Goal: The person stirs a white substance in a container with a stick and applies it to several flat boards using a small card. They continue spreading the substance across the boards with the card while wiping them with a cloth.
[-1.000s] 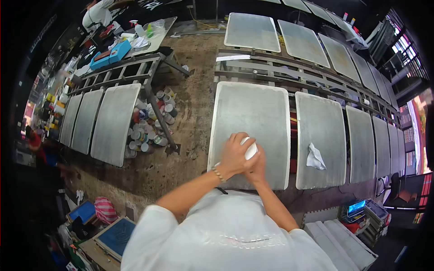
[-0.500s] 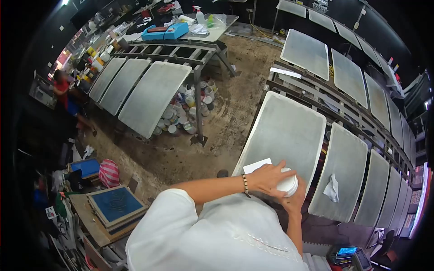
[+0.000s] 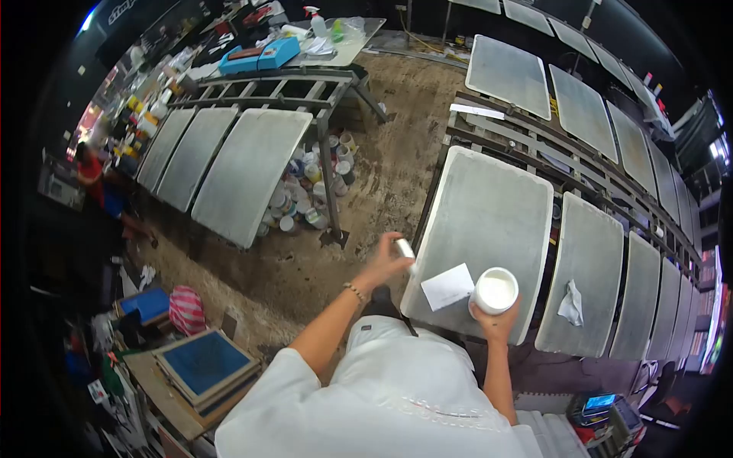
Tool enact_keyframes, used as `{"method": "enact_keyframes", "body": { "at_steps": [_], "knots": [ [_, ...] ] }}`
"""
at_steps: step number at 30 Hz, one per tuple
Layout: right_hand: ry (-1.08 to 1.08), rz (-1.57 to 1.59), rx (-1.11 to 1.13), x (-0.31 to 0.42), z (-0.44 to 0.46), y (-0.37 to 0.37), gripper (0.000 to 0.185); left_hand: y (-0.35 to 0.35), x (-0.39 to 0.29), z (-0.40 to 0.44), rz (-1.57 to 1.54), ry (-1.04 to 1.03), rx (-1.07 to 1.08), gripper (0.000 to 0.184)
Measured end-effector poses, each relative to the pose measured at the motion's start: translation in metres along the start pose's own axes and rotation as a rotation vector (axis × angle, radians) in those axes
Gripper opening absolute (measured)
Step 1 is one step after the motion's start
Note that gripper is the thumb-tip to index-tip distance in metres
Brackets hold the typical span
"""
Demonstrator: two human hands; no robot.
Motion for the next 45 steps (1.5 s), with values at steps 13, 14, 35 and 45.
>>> {"method": "enact_keyframes", "body": {
  "at_steps": [13, 14, 35, 45],
  "knots": [
    [0.011, -0.138, -0.301, -0.032, 0.126, -0.072, 0.092, 0.368, -0.003, 0.122, 0.557, -0.111, -0.806, 0.077],
    [0.037, -0.243, -0.346, -0.039, 0.125, -0.076, 0.089, 0.38, 0.002, 0.134, 0.564, -0.105, -0.797, 0.077],
    [-0.201, 0.067, -0.151, -0.054, 0.111, -0.097, 0.075, 0.165, 0.116, 0.148, 0.636, -0.112, -0.22, 0.043],
    [-0.264, 0.017, -0.128, -0.083, 0.107, -0.104, 0.098, 0.025, -0.045, 0.319, 0.591, -0.398, -0.043, 0.026]
  ]
}}
Point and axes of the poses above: each hand's wrist, its own z-axis towards the middle knuckle, its own y-axis out of the back of the hand, x = y × z, the point moved 2 cm from there along z, towards the middle knuckle, and after that the axes turned 1 degree about -z, right-handed, at the moved point
